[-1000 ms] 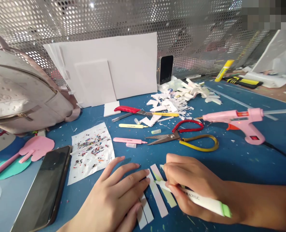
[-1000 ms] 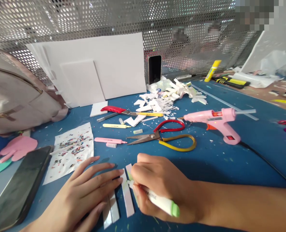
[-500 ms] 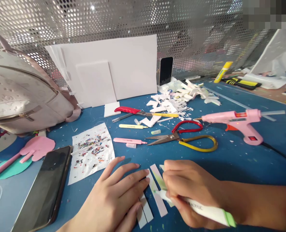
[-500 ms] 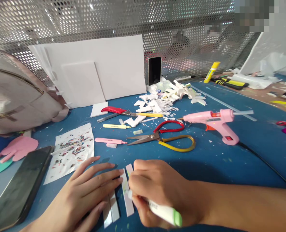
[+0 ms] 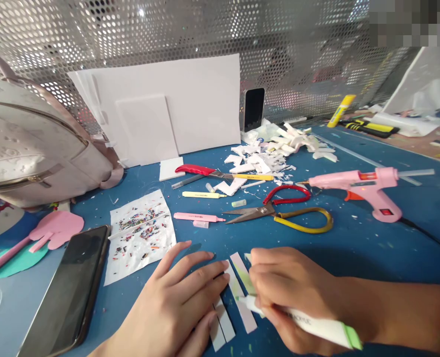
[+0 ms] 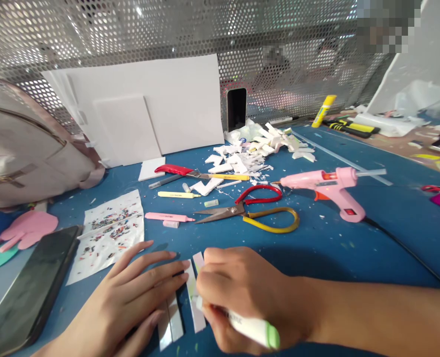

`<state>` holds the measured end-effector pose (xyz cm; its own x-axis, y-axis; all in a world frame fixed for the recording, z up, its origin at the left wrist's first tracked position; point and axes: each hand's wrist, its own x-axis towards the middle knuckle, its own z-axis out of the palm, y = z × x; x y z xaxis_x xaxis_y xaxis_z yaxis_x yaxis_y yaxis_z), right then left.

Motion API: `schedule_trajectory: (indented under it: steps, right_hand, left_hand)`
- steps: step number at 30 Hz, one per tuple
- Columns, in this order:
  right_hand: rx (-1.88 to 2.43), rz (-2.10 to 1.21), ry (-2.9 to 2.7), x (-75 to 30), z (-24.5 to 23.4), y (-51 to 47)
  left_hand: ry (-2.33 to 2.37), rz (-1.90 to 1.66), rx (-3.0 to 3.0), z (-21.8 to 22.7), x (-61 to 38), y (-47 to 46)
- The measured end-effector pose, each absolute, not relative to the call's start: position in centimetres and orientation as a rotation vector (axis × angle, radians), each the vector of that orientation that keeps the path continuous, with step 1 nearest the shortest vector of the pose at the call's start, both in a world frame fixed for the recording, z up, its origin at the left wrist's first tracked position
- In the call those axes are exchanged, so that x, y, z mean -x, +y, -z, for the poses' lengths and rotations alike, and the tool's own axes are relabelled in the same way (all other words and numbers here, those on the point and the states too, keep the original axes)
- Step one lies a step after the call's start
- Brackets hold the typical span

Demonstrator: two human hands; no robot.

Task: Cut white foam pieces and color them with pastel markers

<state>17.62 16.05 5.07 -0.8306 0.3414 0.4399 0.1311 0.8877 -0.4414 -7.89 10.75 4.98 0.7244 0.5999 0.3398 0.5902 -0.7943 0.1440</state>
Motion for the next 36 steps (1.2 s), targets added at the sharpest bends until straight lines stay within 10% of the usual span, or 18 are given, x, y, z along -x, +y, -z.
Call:
schedule_trajectory:
  steps: [36]
  right_hand:
    - [0.386, -0.604, -2.551, -17.61, -5.34, 16.11]
  left_hand:
    - [1.024, -0.587, -2.912, -4.63, 8.15, 10.76]
